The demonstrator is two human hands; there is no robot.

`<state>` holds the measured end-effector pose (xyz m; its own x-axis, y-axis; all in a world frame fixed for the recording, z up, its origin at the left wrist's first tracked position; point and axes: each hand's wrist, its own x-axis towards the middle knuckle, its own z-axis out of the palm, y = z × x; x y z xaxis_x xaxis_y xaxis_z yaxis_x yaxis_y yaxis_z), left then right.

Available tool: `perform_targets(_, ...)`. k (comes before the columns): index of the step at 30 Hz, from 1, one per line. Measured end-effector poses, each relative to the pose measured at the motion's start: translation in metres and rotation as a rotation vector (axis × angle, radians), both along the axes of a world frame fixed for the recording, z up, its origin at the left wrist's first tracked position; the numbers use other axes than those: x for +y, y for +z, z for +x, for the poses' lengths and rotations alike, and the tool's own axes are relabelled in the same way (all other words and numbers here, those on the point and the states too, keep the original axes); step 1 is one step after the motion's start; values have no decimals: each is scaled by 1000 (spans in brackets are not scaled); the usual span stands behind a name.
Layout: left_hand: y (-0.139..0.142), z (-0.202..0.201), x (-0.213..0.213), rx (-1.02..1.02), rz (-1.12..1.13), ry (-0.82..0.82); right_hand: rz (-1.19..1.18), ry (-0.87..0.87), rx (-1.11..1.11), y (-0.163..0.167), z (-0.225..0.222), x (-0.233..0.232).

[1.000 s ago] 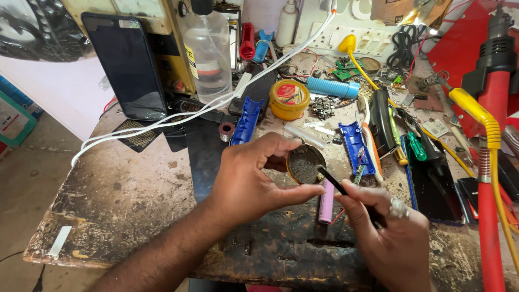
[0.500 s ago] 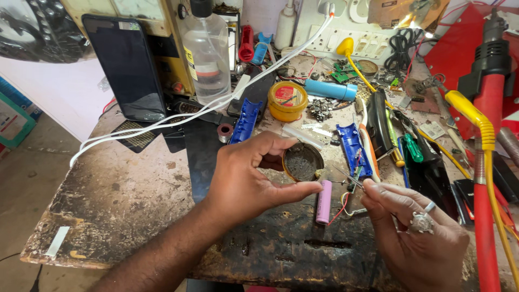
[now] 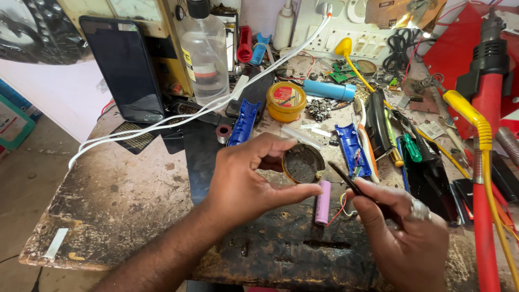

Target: The person applies flux paste from a small tin onto a green circuit board using a small brush, then solders wires connecting the board to a pink battery cell with a soldering iron at a cluttered workbench.

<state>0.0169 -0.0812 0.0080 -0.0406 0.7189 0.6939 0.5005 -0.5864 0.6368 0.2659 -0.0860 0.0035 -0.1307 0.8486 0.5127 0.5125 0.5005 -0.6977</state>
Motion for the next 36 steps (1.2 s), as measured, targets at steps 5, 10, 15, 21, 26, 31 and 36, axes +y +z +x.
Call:
perform_targets(5, 0, -2, -1, 23, -18, -26, -470, 187, 316, -12, -2, 13)
perform_targets(10, -1, -3, -1, 18, -28, -29, -543, 254, 367, -15, 5, 17)
perform_targets(15, -2, -5, 0, -4, -9, -19, -504, 197, 240, -9, 10, 15)
perform_targets(21, -8, -13, 14, 50, -263, 117, -399, 65, 112, -3, 22, 16)
perform_targets(26, -20, -20, 23, 369, -383, 108, -293, 16, 244, -11, 39, 17)
perform_targets(31, -20, -21, 20, 481, -407, 125, -304, -41, 262, -22, 54, 9)
perform_targets(36, 2, -22, 25, 330, -224, 101, -281, -44, 314, -32, 60, 8)
